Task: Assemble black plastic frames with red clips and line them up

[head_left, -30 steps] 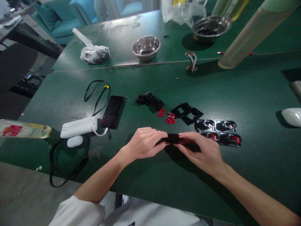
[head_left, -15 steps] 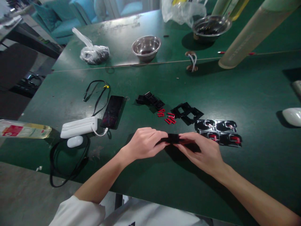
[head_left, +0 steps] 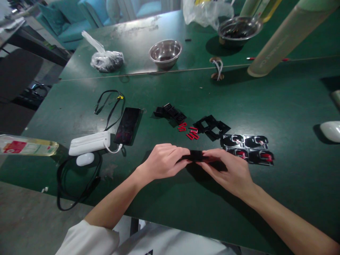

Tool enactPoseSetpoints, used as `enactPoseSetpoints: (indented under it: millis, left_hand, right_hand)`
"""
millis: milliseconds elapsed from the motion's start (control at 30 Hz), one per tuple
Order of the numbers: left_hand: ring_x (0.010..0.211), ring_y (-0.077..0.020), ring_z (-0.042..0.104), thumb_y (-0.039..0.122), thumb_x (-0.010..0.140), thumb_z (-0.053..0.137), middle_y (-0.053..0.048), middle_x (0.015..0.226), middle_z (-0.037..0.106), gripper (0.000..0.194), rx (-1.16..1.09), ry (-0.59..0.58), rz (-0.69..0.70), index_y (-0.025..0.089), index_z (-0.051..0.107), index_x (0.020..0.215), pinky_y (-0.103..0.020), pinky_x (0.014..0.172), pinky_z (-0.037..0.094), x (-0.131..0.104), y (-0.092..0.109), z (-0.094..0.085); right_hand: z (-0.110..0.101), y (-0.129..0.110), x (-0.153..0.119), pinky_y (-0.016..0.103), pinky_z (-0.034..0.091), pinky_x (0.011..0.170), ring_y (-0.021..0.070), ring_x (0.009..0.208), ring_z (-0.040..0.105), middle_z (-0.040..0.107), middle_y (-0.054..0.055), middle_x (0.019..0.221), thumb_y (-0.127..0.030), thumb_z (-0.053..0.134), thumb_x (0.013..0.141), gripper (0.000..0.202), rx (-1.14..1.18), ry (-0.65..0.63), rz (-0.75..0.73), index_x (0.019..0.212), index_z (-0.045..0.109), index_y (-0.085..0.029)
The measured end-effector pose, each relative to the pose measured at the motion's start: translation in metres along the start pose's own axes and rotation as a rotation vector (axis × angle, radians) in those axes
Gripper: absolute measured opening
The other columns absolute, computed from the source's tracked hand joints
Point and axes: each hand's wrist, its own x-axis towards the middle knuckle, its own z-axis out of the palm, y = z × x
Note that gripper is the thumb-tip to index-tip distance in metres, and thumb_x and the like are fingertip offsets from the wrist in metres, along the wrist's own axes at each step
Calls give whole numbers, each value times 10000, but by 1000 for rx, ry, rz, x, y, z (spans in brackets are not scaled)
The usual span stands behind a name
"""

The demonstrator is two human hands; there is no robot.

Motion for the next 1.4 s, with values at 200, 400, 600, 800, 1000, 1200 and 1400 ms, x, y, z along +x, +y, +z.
enactPoseSetpoints:
  millis: [200, 400, 600, 800, 1000, 1200, 1400]
  left_hand:
    - [691, -157, 740, 285, 1050, 612, -25, 850, 790, 146, 2, -7, 2, 157, 661, 1100, -287, 661, 541, 0, 0, 0]
    - [684, -155, 738, 306, 1064, 583, -31, 835, 788, 170, 22, -18, -5, 161, 665, 1097, -280, 663, 542, -1, 0, 0]
    - [676, -156, 726, 288, 1058, 606, -21, 836, 781, 148, 8, -11, 3, 156, 664, 1093, -290, 653, 526, -1, 0, 1]
    - [658, -152, 715, 271, 1058, 600, -10, 808, 768, 133, 3, -9, 5, 157, 670, 1053, -297, 645, 515, 0, 1, 1]
    - [654, -149, 709, 262, 1051, 606, -6, 806, 763, 123, 4, -9, 7, 157, 670, 1055, -298, 644, 505, 0, 1, 1]
    - [641, -148, 700, 270, 1043, 619, 3, 770, 736, 130, 6, -1, 10, 151, 670, 1037, -298, 633, 491, 1, 2, 1]
    - [640, -143, 700, 278, 1038, 604, 3, 766, 743, 133, -2, -9, 9, 166, 669, 1010, -293, 632, 485, 1, 2, 1]
  right_hand:
    - [-1, 0, 0, 281, 683, 697, 187, 724, 794, 814, 23, 985, -230, 753, 957, 205, -3, -8, -6, 1153, 698, -253]
    - [-1, 1, -1, 299, 690, 692, 201, 724, 797, 819, 27, 983, -235, 746, 962, 209, -8, -14, 1, 1163, 698, -263]
    - [-1, 1, 0, 273, 678, 674, 187, 714, 794, 819, 17, 975, -221, 745, 960, 195, -14, -7, -14, 1145, 695, -260]
    - [-2, 0, 1, 245, 653, 634, 165, 670, 776, 818, -3, 934, -204, 724, 970, 140, -30, -4, -36, 1094, 698, -262]
    - [-1, 0, 1, 233, 641, 640, 157, 682, 775, 810, 0, 931, -205, 713, 983, 132, -43, -17, -49, 1100, 680, -254]
    - [0, 1, 0, 206, 618, 638, 137, 673, 763, 793, -3, 907, -178, 719, 974, 150, -43, -23, -74, 1104, 662, -228]
    - [-1, 0, 1, 202, 613, 649, 132, 686, 763, 784, 2, 910, -181, 699, 989, 145, -44, -39, -89, 1114, 643, -228]
